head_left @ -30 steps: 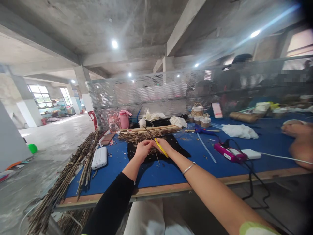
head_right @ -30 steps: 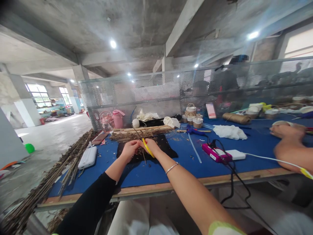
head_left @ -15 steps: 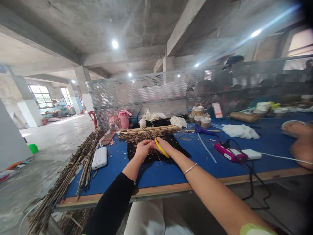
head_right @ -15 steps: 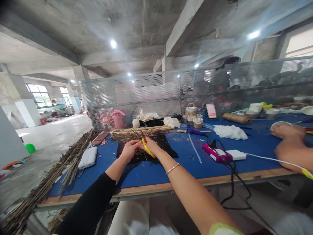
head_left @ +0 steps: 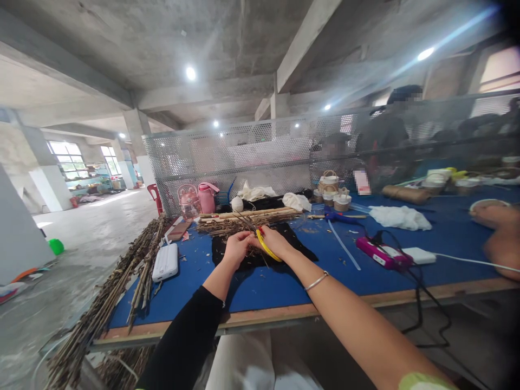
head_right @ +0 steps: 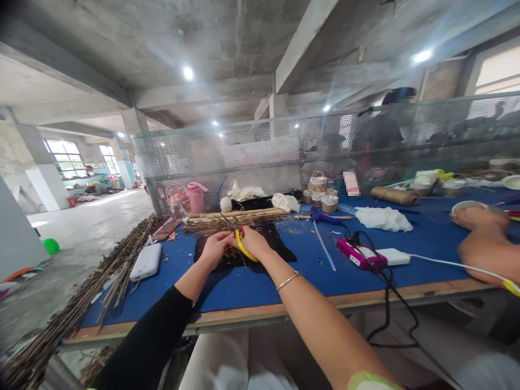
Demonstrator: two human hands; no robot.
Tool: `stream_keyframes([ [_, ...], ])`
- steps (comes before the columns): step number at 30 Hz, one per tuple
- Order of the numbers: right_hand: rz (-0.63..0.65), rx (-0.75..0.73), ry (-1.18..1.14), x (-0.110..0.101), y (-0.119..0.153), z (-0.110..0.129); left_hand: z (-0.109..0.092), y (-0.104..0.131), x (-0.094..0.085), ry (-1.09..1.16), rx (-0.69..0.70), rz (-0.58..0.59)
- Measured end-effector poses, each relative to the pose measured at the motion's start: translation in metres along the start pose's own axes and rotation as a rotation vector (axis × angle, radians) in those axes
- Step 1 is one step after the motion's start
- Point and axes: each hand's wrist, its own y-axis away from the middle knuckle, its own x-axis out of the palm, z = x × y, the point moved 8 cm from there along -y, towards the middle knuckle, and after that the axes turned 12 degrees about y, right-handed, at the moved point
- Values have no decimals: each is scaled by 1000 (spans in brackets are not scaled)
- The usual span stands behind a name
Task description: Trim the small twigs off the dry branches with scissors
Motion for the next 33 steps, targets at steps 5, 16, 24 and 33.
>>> stream_keyframes([
  [5,7,53,93,0,1,-3,-4,3,1,-20,7,9],
  [16,12,25,57,3,1,3,-2,2,3,10,-8,18],
  [24,-6,65,88,1,1,-1,-4,4,2,13,-9,3],
  [33,-7,52,105,0,0,-1,-3,3,-1,38,-13,-27],
])
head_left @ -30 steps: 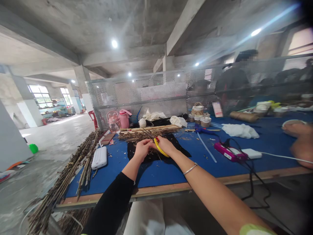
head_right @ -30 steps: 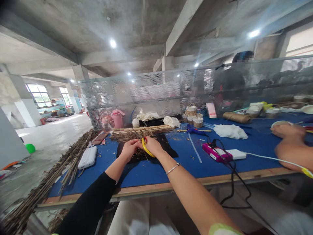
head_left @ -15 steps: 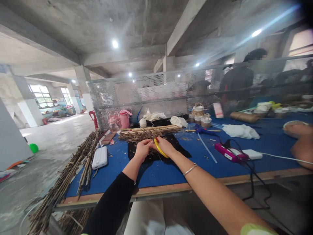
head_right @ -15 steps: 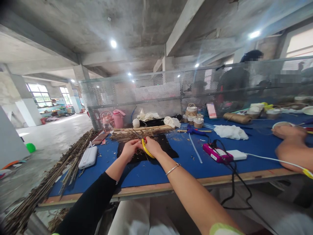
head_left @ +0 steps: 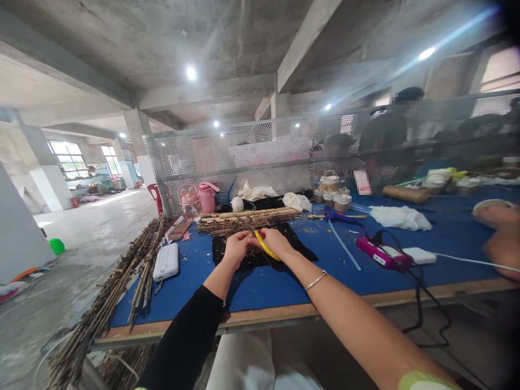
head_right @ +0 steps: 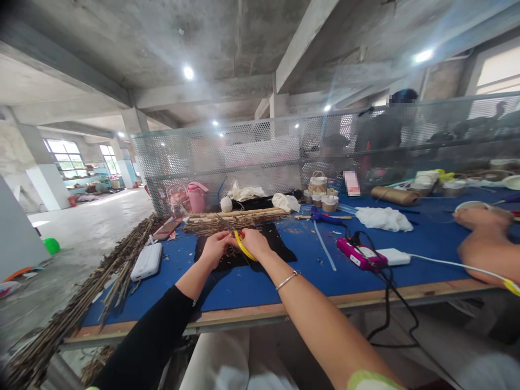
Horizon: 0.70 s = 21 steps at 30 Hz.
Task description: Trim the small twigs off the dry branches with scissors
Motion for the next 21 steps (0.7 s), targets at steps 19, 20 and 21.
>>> stream_keyframes([
  [19,46,13,29,1,4,2,-1,-2,-8,-73,63,-63],
  [20,42,14,31,0,4,1,-2,-2,-9,-82,69,-73],
  [21,43,15,32,0,3,0,-2,-3,-9,-88,72,-81],
])
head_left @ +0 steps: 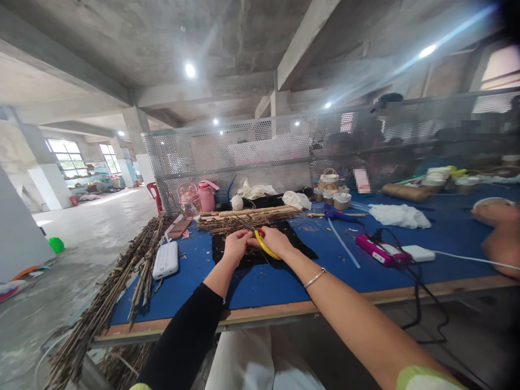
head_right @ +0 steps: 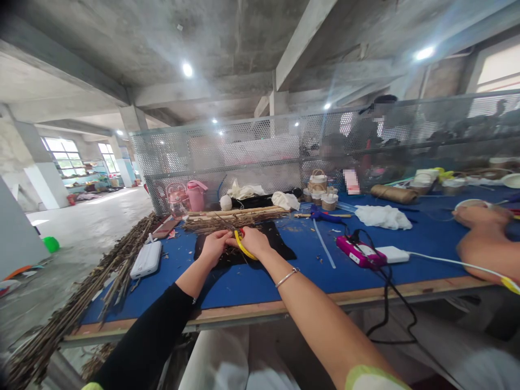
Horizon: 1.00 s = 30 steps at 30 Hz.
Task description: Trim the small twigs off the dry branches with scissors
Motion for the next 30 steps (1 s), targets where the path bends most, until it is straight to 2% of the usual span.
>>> stream_keyframes([
  [3,13,-4,-16,3,-2,-1,2,-1,-2,-18,-10,-20],
  [6,30,10,-21,6,-5,-4,7,-3,-10,-57,-40,-93],
  [9,45,92,-11,8,-8,-16,8,-3,-21,-73,-48,-183],
  [12,9,172,20,5,-7,-28,7,-3,-24,-61,-43,-208],
  [15,-26,163,49,3,-6,-31,6,-3,-20,-59,-44,-172],
  [20,46,45,-67,12,-6,-16,5,-2,-12,-35,-26,-118],
  [30,12,-53,-94,7,-1,3,3,-1,2,96,-16,8],
])
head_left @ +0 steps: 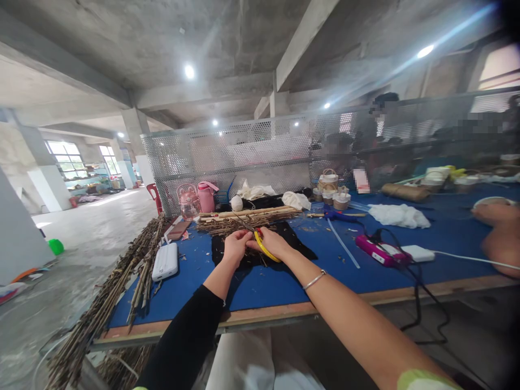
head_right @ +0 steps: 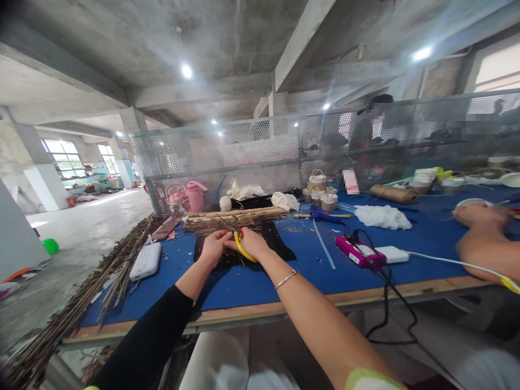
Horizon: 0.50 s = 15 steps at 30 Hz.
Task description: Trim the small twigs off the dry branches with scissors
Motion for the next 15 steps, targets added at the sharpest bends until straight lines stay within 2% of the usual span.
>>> stream_keyframes([
  [6,-39,-30,27,-2,-1,1,0,0,-2,-7,12,-24],
  [10,-19,-6,38,-2,0,-1,3,-4,-3,-14,32,0],
  [15,-14,24,72,-5,1,-1,2,-5,-6,-66,60,-27],
])
